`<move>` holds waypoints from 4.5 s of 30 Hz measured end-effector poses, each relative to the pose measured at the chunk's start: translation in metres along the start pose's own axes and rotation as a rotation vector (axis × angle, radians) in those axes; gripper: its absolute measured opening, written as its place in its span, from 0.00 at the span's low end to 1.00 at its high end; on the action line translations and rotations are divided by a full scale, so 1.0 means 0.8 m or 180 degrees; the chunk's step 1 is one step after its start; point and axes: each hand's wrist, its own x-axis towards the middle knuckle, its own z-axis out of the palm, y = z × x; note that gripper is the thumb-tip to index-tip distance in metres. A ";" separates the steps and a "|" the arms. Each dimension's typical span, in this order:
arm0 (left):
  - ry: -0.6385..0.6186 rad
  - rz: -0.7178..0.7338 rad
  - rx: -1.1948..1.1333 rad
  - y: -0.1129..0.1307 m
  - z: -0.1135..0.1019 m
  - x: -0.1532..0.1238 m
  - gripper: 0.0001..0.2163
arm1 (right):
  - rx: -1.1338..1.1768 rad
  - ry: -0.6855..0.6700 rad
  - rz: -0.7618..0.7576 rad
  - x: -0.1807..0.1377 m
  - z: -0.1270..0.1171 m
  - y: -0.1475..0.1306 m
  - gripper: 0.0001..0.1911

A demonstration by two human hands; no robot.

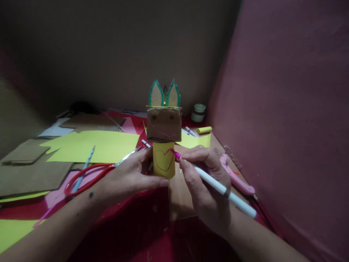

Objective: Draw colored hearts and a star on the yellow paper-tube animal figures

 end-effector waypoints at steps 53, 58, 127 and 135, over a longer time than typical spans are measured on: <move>0.0065 -0.0124 0.0108 0.000 -0.002 -0.001 0.25 | -0.0101 -0.0216 -0.0189 -0.003 0.001 0.006 0.09; 0.0056 -0.0163 0.0101 0.000 0.000 0.000 0.25 | -0.0111 -0.0207 -0.0313 -0.004 0.001 0.008 0.10; -0.0027 -0.0076 0.0023 0.000 -0.001 0.000 0.23 | -0.0045 0.0062 -0.0138 0.000 0.001 0.005 0.08; -0.0018 -0.0113 0.0046 0.001 -0.001 -0.001 0.23 | -0.0046 0.0054 -0.0115 -0.001 0.000 0.006 0.10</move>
